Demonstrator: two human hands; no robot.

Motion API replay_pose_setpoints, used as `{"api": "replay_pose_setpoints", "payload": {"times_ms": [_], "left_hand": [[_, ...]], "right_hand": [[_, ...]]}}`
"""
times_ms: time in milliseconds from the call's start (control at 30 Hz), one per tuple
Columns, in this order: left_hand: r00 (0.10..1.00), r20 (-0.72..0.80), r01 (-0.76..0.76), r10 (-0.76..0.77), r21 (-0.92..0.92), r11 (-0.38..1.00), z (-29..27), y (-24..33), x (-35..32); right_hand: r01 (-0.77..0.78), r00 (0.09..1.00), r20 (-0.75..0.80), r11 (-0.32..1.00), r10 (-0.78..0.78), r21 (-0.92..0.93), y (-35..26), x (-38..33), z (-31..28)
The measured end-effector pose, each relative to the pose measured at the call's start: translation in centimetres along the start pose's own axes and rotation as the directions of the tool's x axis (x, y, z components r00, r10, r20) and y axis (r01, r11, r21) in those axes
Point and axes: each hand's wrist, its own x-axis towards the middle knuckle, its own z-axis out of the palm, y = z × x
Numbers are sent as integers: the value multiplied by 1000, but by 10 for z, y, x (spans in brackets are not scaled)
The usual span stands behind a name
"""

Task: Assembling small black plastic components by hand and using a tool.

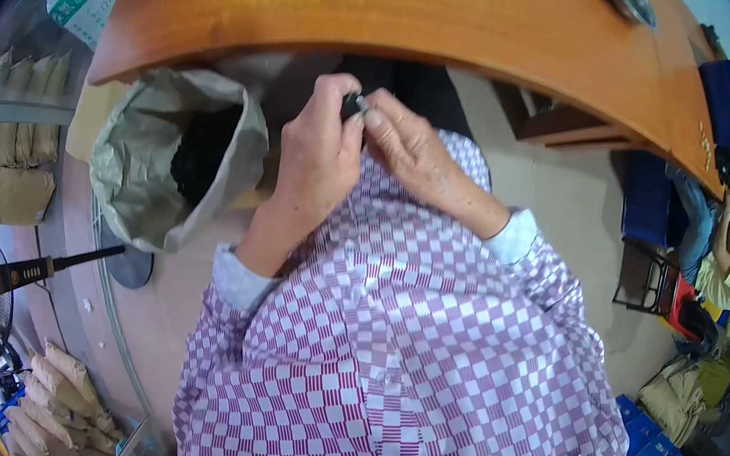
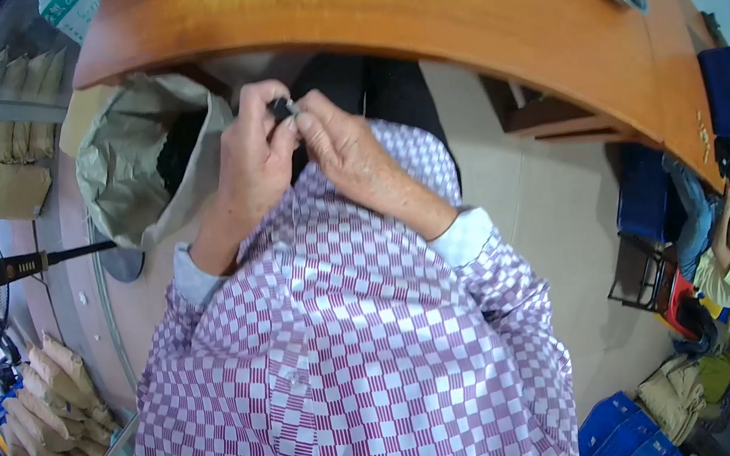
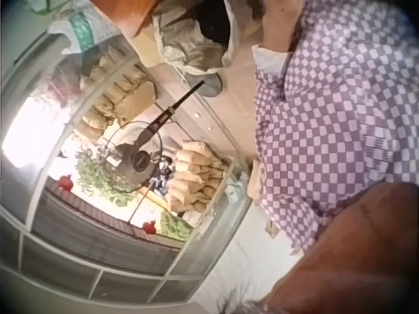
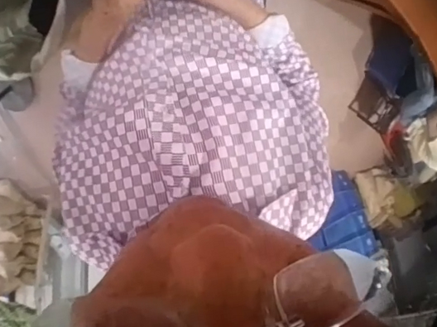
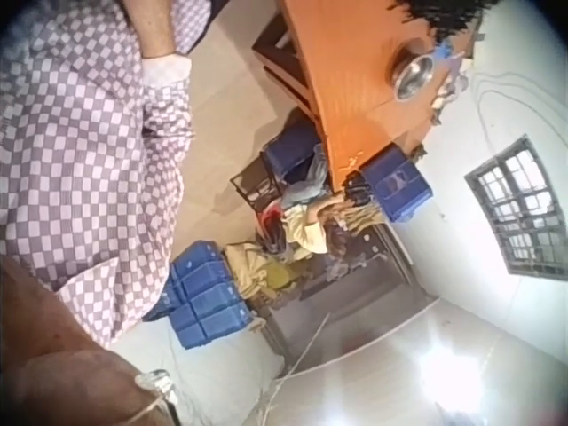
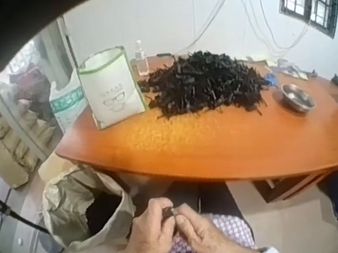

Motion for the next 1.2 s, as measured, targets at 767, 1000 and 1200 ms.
{"api": "replay_pose_setpoints", "payload": {"times_ms": [767, 1000, 1200], "left_hand": [[951, -229, 240, -207, 127, 962, -73, -75, 47], [972, 65, 234, -224, -252, 939, -28, -40, 105], [917, 273, 398, -291, -657, 640, 14, -14, 163]], "right_hand": [[-233, 924, -334, 417, -188, -879, 43, 242, -194], [-120, 912, -310, 548, -267, -828, 47, 223, -203], [-127, 925, -380, 948, 7, -292, 31, 175, -173]]}}
